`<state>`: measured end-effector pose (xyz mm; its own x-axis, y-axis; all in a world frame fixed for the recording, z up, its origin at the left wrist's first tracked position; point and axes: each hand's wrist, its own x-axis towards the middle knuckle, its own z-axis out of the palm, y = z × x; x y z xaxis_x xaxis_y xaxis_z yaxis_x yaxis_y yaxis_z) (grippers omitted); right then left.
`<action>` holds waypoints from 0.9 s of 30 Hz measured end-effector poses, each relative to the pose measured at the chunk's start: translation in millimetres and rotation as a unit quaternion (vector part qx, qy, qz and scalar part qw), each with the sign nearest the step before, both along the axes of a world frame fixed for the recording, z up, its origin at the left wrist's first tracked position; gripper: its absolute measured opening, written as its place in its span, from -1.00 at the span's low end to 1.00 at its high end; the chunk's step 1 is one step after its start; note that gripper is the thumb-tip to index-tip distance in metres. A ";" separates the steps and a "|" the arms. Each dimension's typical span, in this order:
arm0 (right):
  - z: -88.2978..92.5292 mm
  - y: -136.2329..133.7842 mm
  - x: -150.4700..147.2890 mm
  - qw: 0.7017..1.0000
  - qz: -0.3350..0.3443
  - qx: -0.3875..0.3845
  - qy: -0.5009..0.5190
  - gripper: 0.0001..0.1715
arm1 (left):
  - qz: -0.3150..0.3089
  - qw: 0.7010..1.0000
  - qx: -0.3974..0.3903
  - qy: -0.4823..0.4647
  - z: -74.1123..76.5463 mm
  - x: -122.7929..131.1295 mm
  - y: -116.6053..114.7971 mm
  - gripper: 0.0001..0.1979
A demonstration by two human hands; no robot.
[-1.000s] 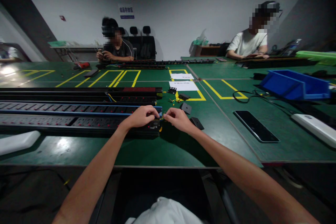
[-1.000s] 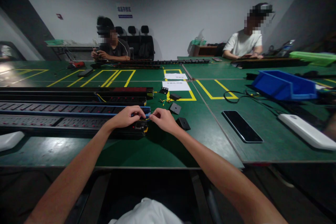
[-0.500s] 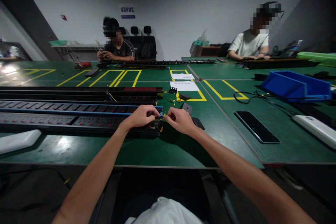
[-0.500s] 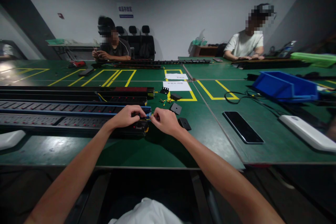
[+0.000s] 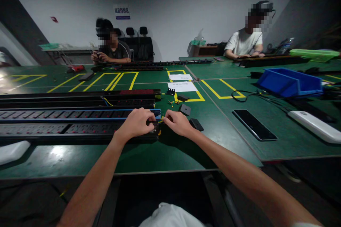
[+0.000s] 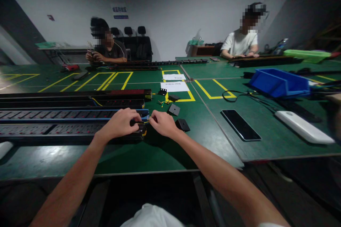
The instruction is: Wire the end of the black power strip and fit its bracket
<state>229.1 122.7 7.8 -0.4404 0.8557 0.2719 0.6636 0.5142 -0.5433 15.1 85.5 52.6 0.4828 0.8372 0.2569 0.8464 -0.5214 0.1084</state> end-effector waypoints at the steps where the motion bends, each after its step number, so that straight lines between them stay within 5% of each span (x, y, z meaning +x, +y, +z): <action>1: 0.2 -0.1 -0.6 1.000 -0.003 -0.005 -0.003 -0.76 | 0.005 1.000 0.001 0.010 1.2 0.8 -1.7 -0.87; 27: -0.5 -0.8 -1.3 1.000 0.009 -0.006 -0.011 -0.80 | 0.051 0.997 0.001 -0.064 -14.7 5.6 -8.4 -0.84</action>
